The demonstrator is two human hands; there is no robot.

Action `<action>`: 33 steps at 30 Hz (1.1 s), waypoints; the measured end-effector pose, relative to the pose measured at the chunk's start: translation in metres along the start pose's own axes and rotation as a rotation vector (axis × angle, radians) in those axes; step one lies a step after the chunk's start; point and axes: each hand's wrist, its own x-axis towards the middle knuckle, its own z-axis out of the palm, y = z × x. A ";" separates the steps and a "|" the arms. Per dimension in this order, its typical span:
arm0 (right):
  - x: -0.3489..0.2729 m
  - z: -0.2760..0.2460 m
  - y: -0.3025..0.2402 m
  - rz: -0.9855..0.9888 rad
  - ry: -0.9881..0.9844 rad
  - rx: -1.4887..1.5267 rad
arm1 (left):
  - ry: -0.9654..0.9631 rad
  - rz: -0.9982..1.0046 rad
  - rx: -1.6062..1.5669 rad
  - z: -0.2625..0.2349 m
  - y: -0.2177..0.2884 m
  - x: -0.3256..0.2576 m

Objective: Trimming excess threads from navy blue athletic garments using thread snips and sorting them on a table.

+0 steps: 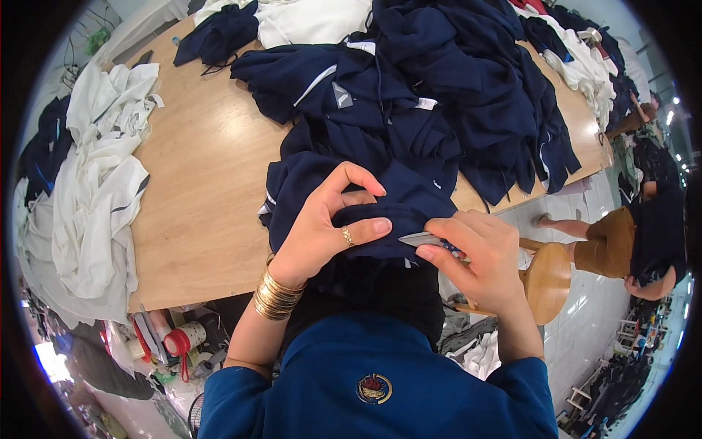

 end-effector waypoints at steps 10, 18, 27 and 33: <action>0.008 -0.005 0.000 -0.036 -0.015 0.000 | -0.048 0.069 0.046 0.002 0.003 0.000; 0.011 -0.009 -0.002 -0.008 -0.088 -0.025 | -0.090 0.065 0.046 0.001 0.007 -0.002; 0.009 -0.007 -0.001 -0.014 -0.061 0.068 | -0.132 0.039 -0.069 0.001 0.004 0.000; 0.007 -0.005 -0.003 0.005 -0.055 0.076 | -0.130 0.057 -0.070 0.003 0.006 0.000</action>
